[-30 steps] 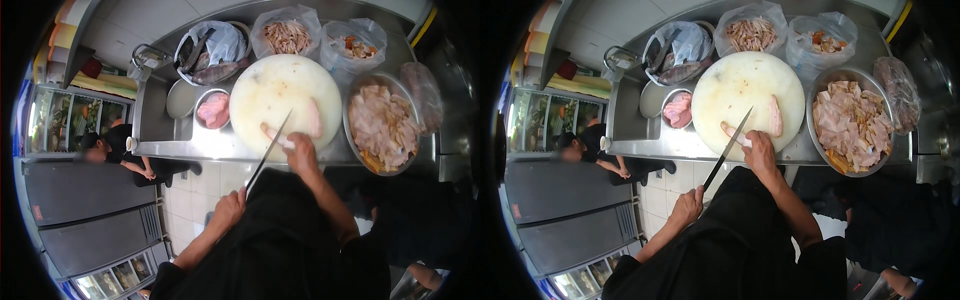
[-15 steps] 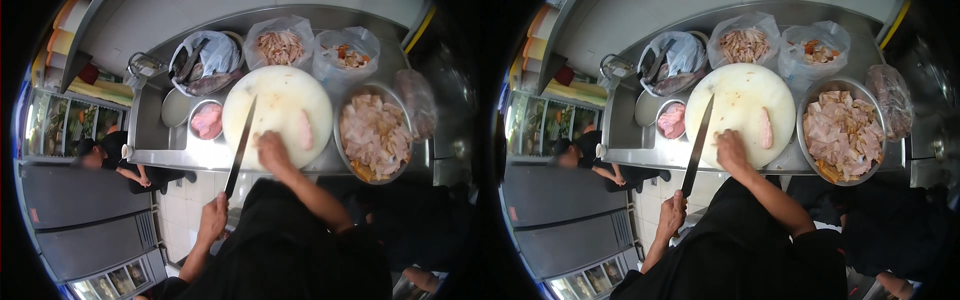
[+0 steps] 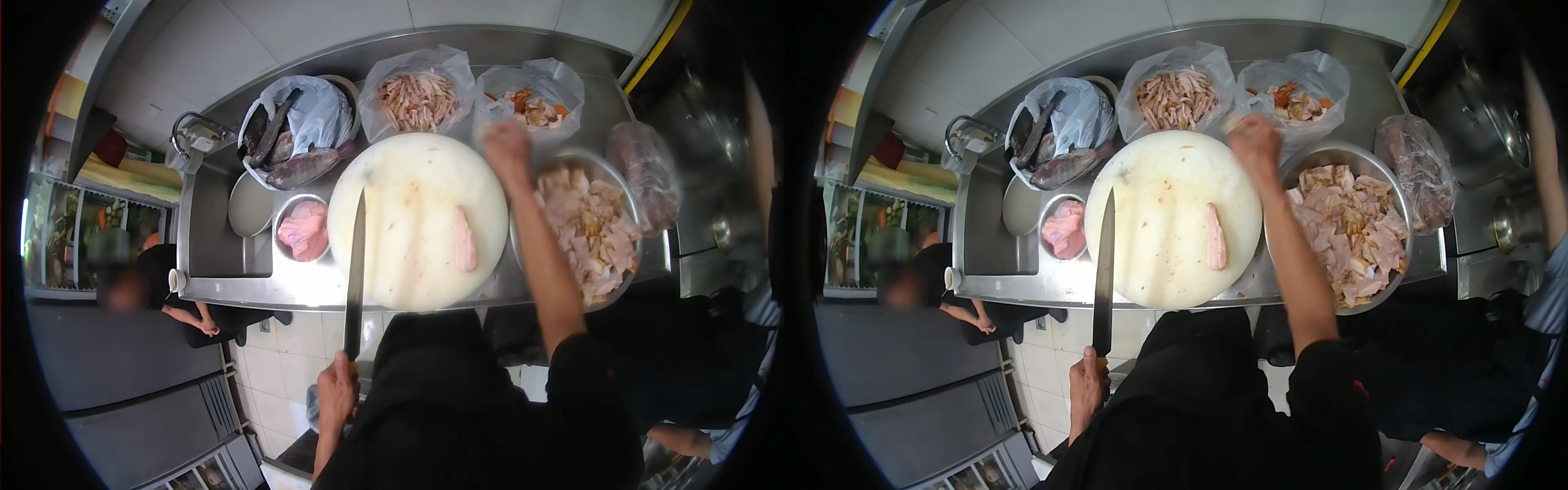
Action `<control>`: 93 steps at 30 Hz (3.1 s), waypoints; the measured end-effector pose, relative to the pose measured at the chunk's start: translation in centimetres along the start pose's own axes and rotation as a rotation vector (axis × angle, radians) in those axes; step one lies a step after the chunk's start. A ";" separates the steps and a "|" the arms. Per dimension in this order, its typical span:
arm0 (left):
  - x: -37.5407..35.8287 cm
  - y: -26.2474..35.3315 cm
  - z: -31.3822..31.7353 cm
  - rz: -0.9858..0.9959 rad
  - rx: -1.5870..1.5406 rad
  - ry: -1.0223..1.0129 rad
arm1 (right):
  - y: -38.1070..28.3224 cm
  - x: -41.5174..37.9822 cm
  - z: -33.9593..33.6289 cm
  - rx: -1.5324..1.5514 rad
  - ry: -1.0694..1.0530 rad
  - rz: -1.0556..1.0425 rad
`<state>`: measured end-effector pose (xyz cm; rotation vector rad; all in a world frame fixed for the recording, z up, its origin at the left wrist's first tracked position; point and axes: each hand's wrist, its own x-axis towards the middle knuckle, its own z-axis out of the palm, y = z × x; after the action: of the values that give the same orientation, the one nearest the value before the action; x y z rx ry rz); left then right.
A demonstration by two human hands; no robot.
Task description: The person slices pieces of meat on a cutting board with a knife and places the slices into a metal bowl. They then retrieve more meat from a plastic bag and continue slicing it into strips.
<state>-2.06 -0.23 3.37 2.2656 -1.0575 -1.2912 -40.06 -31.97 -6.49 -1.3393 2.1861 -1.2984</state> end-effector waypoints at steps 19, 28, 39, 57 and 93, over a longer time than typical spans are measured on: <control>3.6 -2.1 -1.2 0.077 0.298 -0.055 | -2.3 -19.2 -0.7 -0.161 -0.520 -0.342; 4.5 -3.2 -3.7 0.140 0.288 -0.169 | -3.5 -24.2 -3.4 -0.185 -0.422 -0.432; 2.8 -0.4 -5.1 0.138 0.572 -0.238 | -2.3 -27.0 0.4 -0.086 -0.288 -0.528; 3.6 0.8 -3.3 0.249 0.659 -0.239 | -2.4 -26.8 0.5 -0.023 -0.264 -0.512; 2.4 3.8 -2.8 0.183 0.628 -0.245 | -1.1 -25.7 -0.3 0.133 -0.166 -0.467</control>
<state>-0.62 -4.74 5.76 2.3736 -1.9362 -1.3123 -25.83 -11.02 -10.89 -1.8980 1.7034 -1.3911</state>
